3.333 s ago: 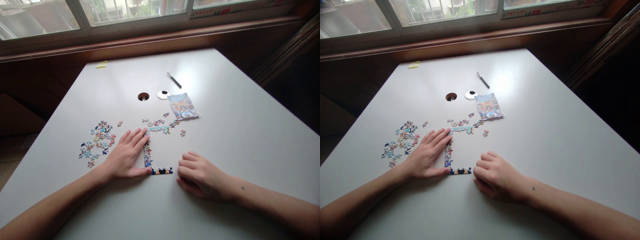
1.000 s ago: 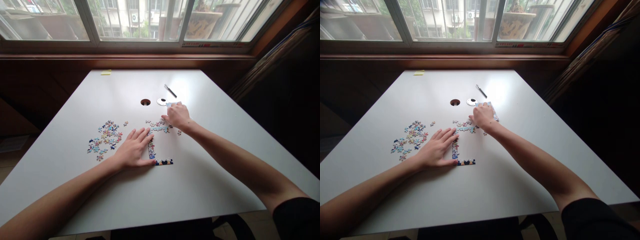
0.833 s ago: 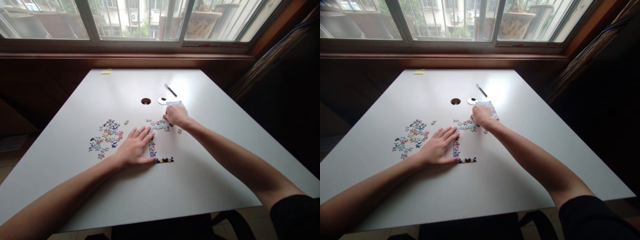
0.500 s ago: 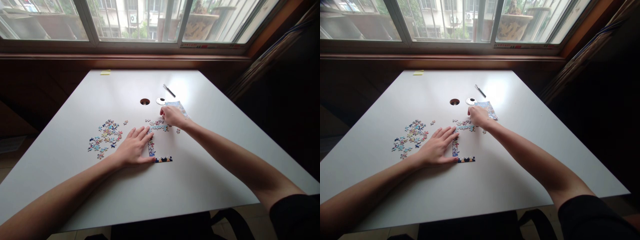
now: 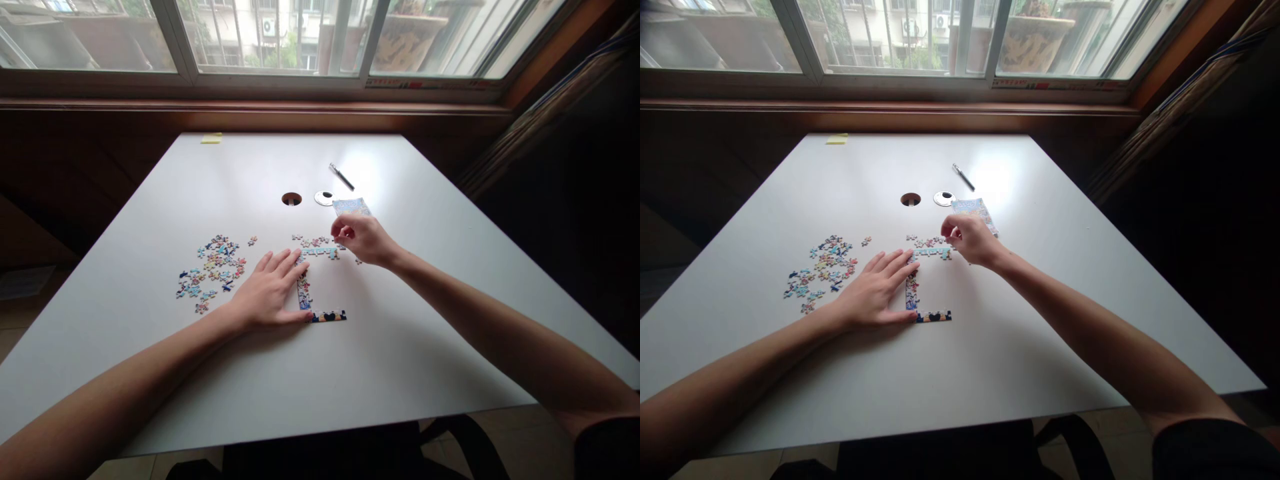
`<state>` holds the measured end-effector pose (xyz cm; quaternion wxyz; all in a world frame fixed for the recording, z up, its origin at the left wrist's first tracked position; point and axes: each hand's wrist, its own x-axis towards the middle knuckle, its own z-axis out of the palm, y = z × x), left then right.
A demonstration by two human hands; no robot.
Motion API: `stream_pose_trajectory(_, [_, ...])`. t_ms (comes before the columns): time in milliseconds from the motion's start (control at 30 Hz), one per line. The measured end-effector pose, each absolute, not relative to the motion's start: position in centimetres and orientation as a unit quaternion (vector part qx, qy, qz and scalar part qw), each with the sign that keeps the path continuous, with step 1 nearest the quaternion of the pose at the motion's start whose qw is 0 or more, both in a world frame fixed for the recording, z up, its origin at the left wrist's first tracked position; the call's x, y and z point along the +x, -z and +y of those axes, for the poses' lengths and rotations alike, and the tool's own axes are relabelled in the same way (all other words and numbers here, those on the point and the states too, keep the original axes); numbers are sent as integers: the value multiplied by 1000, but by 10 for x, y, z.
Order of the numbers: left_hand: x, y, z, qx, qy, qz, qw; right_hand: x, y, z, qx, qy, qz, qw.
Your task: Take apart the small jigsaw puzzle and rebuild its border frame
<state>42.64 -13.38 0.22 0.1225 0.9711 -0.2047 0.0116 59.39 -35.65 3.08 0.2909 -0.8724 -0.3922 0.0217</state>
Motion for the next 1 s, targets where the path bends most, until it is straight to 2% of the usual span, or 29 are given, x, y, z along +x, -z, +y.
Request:
stream_pose_trajectory(167, [427, -2, -134, 972, -10, -204, 114, 550, -32, -400, -829, -136, -405, 362])
stream_pose_trajectory(300, [427, -3, -135, 972, -10, -206, 112, 520, -32, -420, -803, -198, -414, 380])
stream_pose_trajectory(600, [427, -4, -135, 973, -10, -206, 105, 500, -23, -429, -810, -114, -495, 292])
stream_pose_trajectory(1000, [427, -4, -135, 972, -5, -206, 112, 499, -10, -434, -779, -70, -520, 343])
